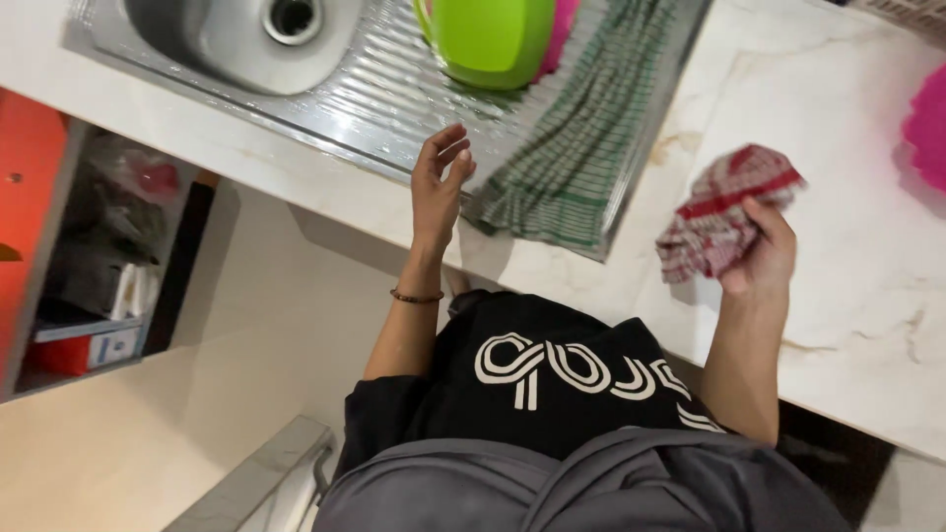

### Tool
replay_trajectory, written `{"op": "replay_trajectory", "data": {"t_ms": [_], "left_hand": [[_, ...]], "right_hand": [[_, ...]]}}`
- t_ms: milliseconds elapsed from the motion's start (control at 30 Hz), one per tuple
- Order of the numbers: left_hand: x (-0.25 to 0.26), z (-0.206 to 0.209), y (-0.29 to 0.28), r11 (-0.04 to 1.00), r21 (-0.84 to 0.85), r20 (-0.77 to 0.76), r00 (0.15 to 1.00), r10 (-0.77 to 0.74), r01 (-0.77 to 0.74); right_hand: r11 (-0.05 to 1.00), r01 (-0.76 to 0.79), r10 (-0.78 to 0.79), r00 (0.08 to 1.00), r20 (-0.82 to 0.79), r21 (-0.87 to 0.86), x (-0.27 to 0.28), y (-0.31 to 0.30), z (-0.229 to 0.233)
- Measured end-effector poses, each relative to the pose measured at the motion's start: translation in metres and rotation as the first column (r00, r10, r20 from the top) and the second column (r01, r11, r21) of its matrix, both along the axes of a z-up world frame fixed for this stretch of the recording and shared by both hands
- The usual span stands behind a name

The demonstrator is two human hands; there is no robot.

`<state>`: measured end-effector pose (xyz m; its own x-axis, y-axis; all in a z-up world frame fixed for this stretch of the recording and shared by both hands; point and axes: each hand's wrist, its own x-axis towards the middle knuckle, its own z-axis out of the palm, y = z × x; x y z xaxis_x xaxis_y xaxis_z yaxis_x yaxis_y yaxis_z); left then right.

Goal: Drying plastic containers, glass jars, and plates with a cloth and organizing them on the kitchen counter.

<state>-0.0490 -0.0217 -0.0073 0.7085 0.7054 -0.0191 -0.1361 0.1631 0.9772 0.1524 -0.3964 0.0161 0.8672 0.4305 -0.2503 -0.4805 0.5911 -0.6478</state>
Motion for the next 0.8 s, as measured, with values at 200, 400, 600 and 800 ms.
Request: {"op": "replay_trajectory", "data": {"t_ms": [200, 400, 600, 800], "left_hand": [[0.028, 0.006, 0.089, 0.974, 0.226, -0.034, 0.999, -0.013, 0.021], [0.107, -0.029, 0.152, 0.905, 0.411, -0.114, 0.991, -0.072, 0.113], [0.129, -0.042, 0.168, 0.829, 0.495, -0.259, 0.955, -0.143, 0.258], [0.113, -0.019, 0.171, 0.920, 0.237, -0.139, 0.948, -0.287, 0.313]], "right_hand": [[0.966, -0.257, 0.257, 0.966, 0.013, 0.003, 0.025, 0.149, 0.015], [0.970, -0.161, 0.196, 0.963, 0.186, -0.184, 0.067, 0.266, -0.025], [0.884, 0.017, 0.086, 0.976, 0.199, -0.467, 0.054, 0.315, -0.027], [0.899, -0.005, 0.105, 0.973, 0.205, -0.437, 0.034, 0.315, -0.024]]}}
